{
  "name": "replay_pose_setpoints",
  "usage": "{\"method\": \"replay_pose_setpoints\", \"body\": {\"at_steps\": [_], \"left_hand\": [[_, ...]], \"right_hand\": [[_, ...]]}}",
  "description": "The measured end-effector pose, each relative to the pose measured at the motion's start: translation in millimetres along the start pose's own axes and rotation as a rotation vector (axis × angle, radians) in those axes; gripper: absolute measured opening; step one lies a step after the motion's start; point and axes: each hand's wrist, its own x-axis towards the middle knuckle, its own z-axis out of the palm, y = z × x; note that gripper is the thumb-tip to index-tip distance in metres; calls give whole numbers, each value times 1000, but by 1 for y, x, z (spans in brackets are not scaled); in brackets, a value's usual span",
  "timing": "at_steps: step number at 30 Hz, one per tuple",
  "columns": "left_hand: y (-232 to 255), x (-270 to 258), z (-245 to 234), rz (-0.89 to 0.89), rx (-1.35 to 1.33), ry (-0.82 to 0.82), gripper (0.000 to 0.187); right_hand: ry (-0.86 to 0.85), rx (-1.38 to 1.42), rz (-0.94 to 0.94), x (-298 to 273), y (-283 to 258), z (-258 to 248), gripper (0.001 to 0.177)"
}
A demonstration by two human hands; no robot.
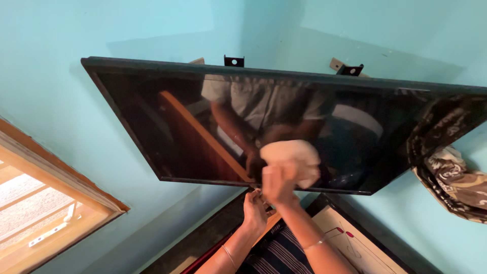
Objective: The person cleans a television screen by spraying a liquid onto a cloth and then wiping the screen surface and the surrounding frame with the cloth.
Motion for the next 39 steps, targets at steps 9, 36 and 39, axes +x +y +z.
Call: {"method": "replay_pose_setpoints", "body": {"at_steps": [9, 36, 39], "left_hand": [[11, -8, 0, -30, 59, -30, 43], [26, -32, 26, -49, 122, -29, 50], [25, -28, 20, -56, 112, -96, 49]], "right_hand": [[48, 347, -244, -17, -3, 1, 34], [101, 139, -281, 38, -29, -19, 30], [98, 158, -328, 5, -8, -18, 34]]}}
